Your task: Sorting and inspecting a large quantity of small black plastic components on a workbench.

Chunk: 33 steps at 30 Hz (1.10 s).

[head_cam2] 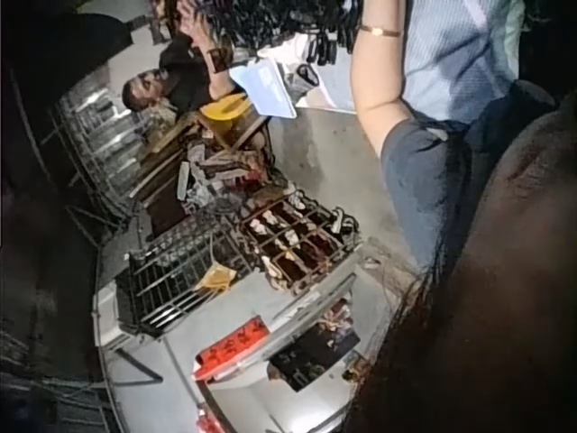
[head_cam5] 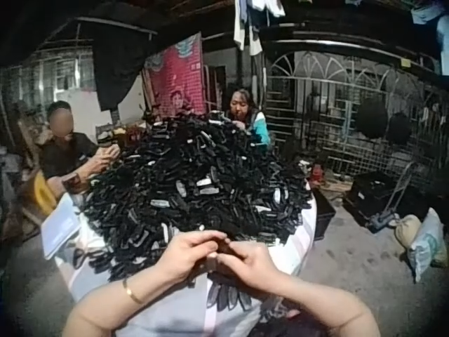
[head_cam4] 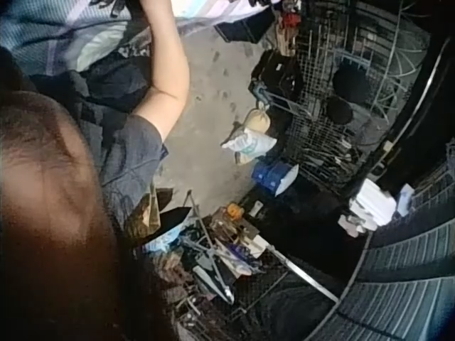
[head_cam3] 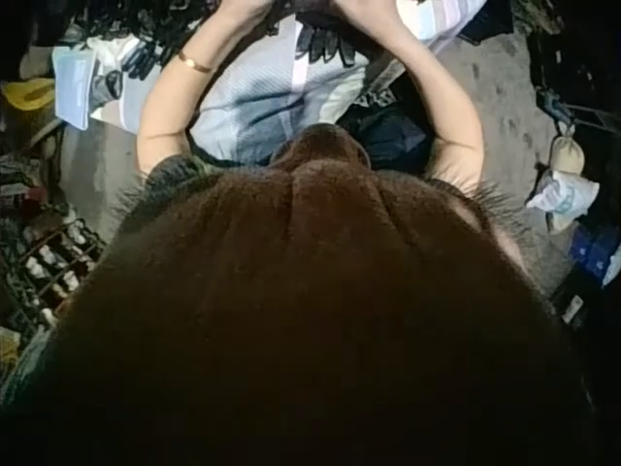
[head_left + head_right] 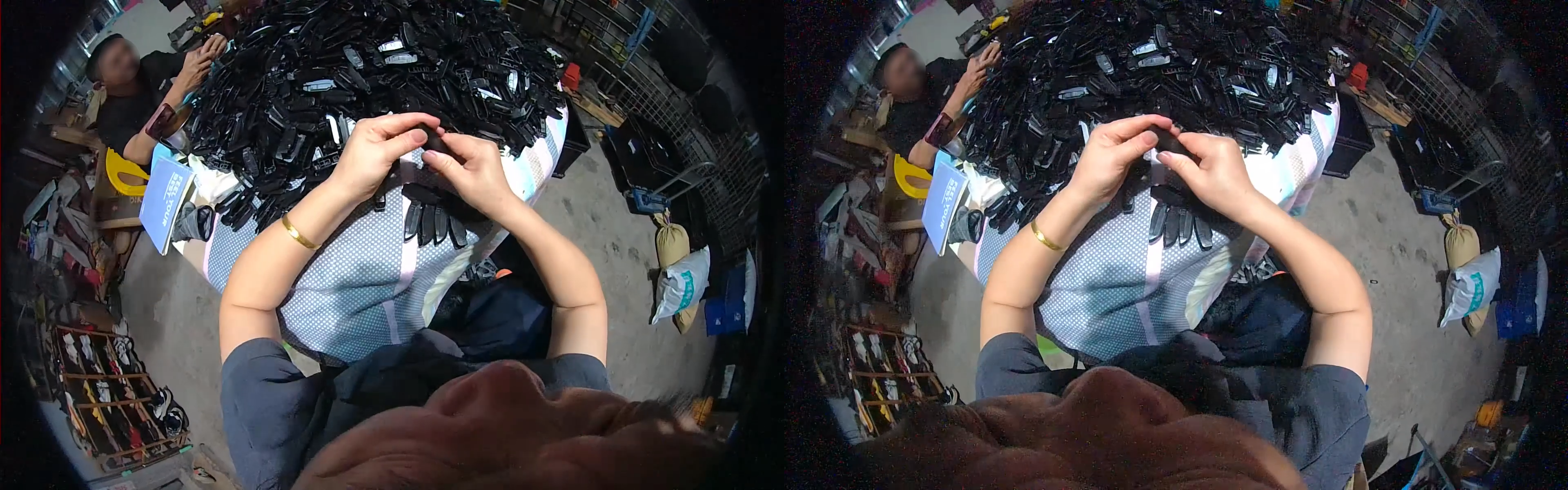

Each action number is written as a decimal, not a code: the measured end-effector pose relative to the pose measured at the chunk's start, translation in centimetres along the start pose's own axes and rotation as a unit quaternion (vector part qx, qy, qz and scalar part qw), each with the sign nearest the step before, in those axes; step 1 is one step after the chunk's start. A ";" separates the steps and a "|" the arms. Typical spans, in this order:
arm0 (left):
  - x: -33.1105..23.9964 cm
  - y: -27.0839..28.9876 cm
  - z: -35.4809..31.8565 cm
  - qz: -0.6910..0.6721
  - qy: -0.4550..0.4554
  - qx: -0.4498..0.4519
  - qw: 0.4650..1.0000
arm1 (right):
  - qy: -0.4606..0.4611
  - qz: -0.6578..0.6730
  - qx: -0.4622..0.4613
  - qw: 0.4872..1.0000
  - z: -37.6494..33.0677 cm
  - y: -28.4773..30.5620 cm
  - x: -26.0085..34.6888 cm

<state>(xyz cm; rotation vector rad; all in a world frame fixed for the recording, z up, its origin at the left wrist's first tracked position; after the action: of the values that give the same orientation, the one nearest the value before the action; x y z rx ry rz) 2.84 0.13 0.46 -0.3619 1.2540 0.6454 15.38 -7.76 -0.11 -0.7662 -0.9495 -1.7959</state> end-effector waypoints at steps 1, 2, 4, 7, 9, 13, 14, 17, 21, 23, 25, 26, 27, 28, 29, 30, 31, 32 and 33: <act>0.2 0.0 0.0 0.006 -0.009 0.000 1.000 | 0.040 -0.011 -0.021 0.999 -0.2 -0.1 0.0; 0.2 0.2 0.2 0.005 -0.007 0.001 1.000 | 0.080 -0.022 -0.042 0.996 -0.3 0.0 0.2; 0.0 0.6 0.4 0.029 0.015 -0.004 0.999 | -0.048 -0.054 0.065 0.995 1.0 0.5 -0.1; -1.7 0.9 0.6 0.179 0.014 -0.002 0.984 | 0.001 -0.075 0.124 0.989 1.7 1.7 -1.0; -1.8 1.2 0.4 0.247 0.023 -0.014 0.969 | 0.030 -0.160 0.150 0.975 1.1 1.4 -1.0; -0.9 -0.1 -0.4 0.456 0.079 0.101 0.881 | 0.078 -0.284 0.192 0.936 0.3 0.2 -2.1; -0.5 -0.7 -0.7 0.479 0.055 0.118 0.868 | 0.091 -0.308 0.193 0.927 0.2 0.2 -2.2; -0.1 -1.7 -1.0 0.432 0.042 0.151 0.888 | 0.114 -0.290 0.206 0.928 0.2 0.6 -1.8; -0.2 0.2 -0.1 0.354 0.097 0.123 0.922 | 0.114 -0.168 0.091 0.975 0.8 1.4 -2.1; -0.5 1.4 0.4 0.341 0.049 0.033 0.938 | -0.086 0.070 0.023 0.994 1.4 1.3 -3.0; -0.3 2.0 0.6 0.258 0.024 0.018 0.966 | -0.134 0.141 0.005 0.981 1.6 0.6 -1.7; -0.4 2.3 0.6 0.258 0.028 0.015 0.966 | -0.110 0.145 -0.002 0.983 1.8 0.2 -1.5; -0.4 2.4 0.6 0.184 0.077 0.038 0.979 | -0.112 0.147 0.001 0.983 2.0 -0.3 -1.7; -0.3 2.4 0.5 0.108 0.123 0.060 0.985 | -0.037 0.097 -0.008 0.995 2.4 -0.5 -1.5; -0.3 2.8 0.7 0.121 0.093 0.050 0.987 | 0.039 0.047 -0.016 0.998 2.6 -0.7 -1.1; -0.5 3.3 0.8 0.121 0.086 0.060 0.987 | 0.040 0.049 -0.014 0.998 2.6 -1.0 -1.0; -0.6 3.8 0.9 0.132 0.101 0.053 0.985 | -0.017 0.077 -0.020 0.997 2.6 -1.1 -1.5; -0.8 4.2 1.0 0.143 0.117 0.047 0.982 | -0.073 0.104 -0.025 0.992 2.5 -1.3 -2.0; -0.9 4.8 1.2 0.146 0.128 0.017 0.981 | -0.051 0.070 -0.019 0.996 2.3 -1.8 -2.1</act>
<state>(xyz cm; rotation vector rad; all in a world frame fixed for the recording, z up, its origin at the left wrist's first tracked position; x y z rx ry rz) 0.57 4.31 2.11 -0.2382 1.5805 0.8455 14.68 -4.41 -1.19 -0.9330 -0.9065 -1.6704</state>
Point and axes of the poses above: each hand's wrist, its own z-axis towards the middle knuckle, its own y-axis out of the back of the hand, x = y × z, the point moved 4 cm from there along z, towards the middle knuckle, and after that the axes turned 12 degrees about z, right-handed, at the moved point
